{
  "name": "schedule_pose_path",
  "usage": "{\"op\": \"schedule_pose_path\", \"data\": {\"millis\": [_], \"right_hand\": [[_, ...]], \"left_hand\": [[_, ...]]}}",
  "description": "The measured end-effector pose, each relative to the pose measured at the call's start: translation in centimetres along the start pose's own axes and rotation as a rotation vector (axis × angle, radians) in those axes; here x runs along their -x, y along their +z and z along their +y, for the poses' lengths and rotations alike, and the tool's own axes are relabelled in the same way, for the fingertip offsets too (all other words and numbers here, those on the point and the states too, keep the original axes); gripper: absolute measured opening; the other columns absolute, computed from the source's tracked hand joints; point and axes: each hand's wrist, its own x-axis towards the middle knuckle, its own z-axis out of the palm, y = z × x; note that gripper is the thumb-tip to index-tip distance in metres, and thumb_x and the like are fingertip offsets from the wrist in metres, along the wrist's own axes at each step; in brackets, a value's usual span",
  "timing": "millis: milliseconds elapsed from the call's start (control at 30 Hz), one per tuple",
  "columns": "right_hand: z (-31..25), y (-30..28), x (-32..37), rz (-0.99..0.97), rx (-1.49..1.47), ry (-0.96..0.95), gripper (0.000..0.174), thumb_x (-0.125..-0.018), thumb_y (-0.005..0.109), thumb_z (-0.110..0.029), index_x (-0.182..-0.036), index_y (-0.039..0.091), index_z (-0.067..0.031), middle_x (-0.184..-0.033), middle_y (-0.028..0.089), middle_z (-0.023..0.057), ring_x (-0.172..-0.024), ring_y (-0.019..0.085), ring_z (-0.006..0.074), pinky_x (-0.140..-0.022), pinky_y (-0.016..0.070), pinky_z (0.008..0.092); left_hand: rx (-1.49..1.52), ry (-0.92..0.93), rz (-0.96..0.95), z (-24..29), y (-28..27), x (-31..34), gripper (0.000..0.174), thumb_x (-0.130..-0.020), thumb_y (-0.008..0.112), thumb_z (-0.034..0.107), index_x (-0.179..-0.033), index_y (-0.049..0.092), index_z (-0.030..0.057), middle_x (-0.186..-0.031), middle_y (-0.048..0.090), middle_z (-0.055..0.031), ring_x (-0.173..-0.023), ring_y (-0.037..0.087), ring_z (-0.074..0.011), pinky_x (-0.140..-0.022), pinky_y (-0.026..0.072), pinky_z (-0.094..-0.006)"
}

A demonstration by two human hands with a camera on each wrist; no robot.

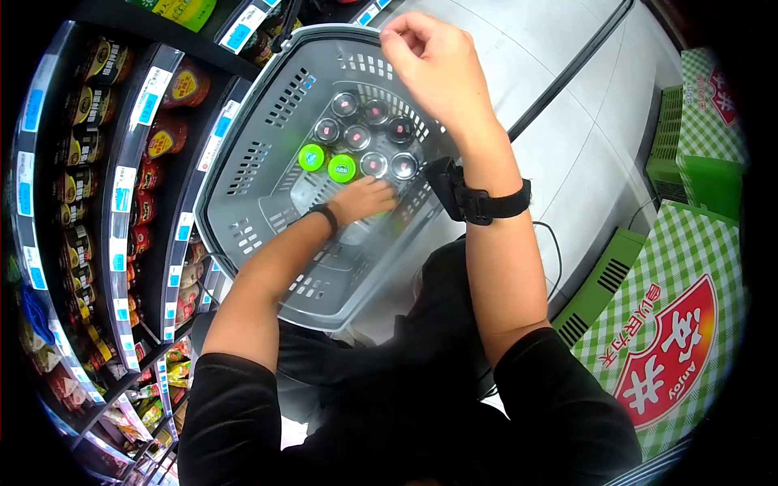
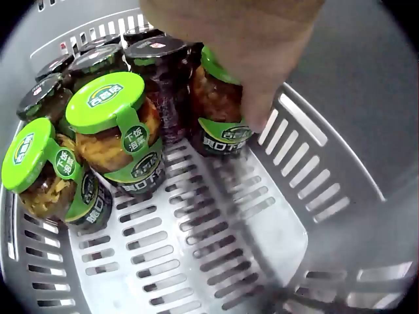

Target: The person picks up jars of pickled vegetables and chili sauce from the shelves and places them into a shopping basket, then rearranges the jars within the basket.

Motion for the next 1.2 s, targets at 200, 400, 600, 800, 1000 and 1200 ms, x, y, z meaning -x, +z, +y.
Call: {"op": "schedule_pose_path", "data": {"millis": [200,400,600,800,1000,1200], "right_hand": [[-0.1,0.0,0.1,0.005,0.044,0.0,0.018,-0.087,0.066,-0.02,-0.089,0.072,-0.003,-0.067,0.068,0.0079,-0.061,0.064,0.0208,-0.062,0.0515,0.0328],[0.0,0.4,0.1,-0.012,0.061,-0.011,0.02,-0.091,0.067,-0.02,-0.095,0.072,-0.0011,-0.068,0.066,0.0038,-0.061,0.059,0.0099,-0.061,0.0485,0.0267],[-0.2,1.2,-0.3,-0.053,0.081,-0.006,0.022,-0.09,0.067,-0.022,-0.095,0.072,-0.0016,-0.077,0.072,0.0127,-0.066,0.068,0.0209,-0.066,0.053,0.0335],[1.5,3.4,-0.3,-0.176,0.011,-0.052,0.017,-0.098,0.065,-0.016,-0.094,0.068,0.001,-0.07,0.059,-0.0018,-0.066,0.049,0.0054,-0.059,0.0424,0.0256],[0.7,5.4,-0.3,-0.263,0.039,0.007,0.015,-0.097,0.063,-0.012,-0.09,0.066,0.0021,-0.066,0.059,0.0022,-0.061,0.051,0.008,-0.056,0.0429,0.028],[0.6,6.7,0.2,-0.271,0.128,-0.061,0.012,-0.093,0.064,-0.01,-0.09,0.067,0.0016,-0.064,0.063,0.0085,-0.056,0.057,0.0137,-0.056,0.0452,0.0316]], "left_hand": [[-0.008,0.031,-0.002,-0.4,1.0,-0.1,0.026,-0.089,0.055,0.019,-0.115,0.059,0.0208,-0.12,0.059,0.0015,-0.11,0.055,-0.0151,-0.086,0.0436,-0.0319],[-0.049,-0.019,0.01,0.0,0.1,-0.6,0.033,-0.092,0.054,0.019,-0.124,0.06,0.0181,-0.127,0.058,-0.0009,-0.118,0.054,-0.0157,-0.087,0.0443,-0.0329],[0.152,-0.339,-0.289,1.6,-9.6,0.3,0.043,-0.084,0.072,0.026,-0.123,0.063,0.0119,-0.12,0.064,-0.0052,-0.115,0.06,-0.0198,-0.089,0.0496,-0.0375],[0.298,-0.548,0.281,-0.5,-31.0,8.1,0.022,-0.087,0.07,0.017,-0.108,0.069,0.0089,-0.098,0.07,-0.0096,-0.091,0.069,-0.0286,-0.079,0.0544,-0.0421],[-0.412,-1.088,0.825,-5.0,-50.7,25.2,0.021,-0.091,0.063,0.013,-0.106,0.071,0.0015,-0.101,0.071,-0.0165,-0.098,0.067,-0.0357,-0.087,0.0541,-0.0423],[-0.633,-1.519,0.681,-10.8,-60.4,33.5,0.076,-0.084,0.071,0.053,-0.136,0.059,-0.0013,-0.136,0.06,-0.0285,-0.127,0.057,-0.0416,-0.106,0.0448,-0.0418]]}}
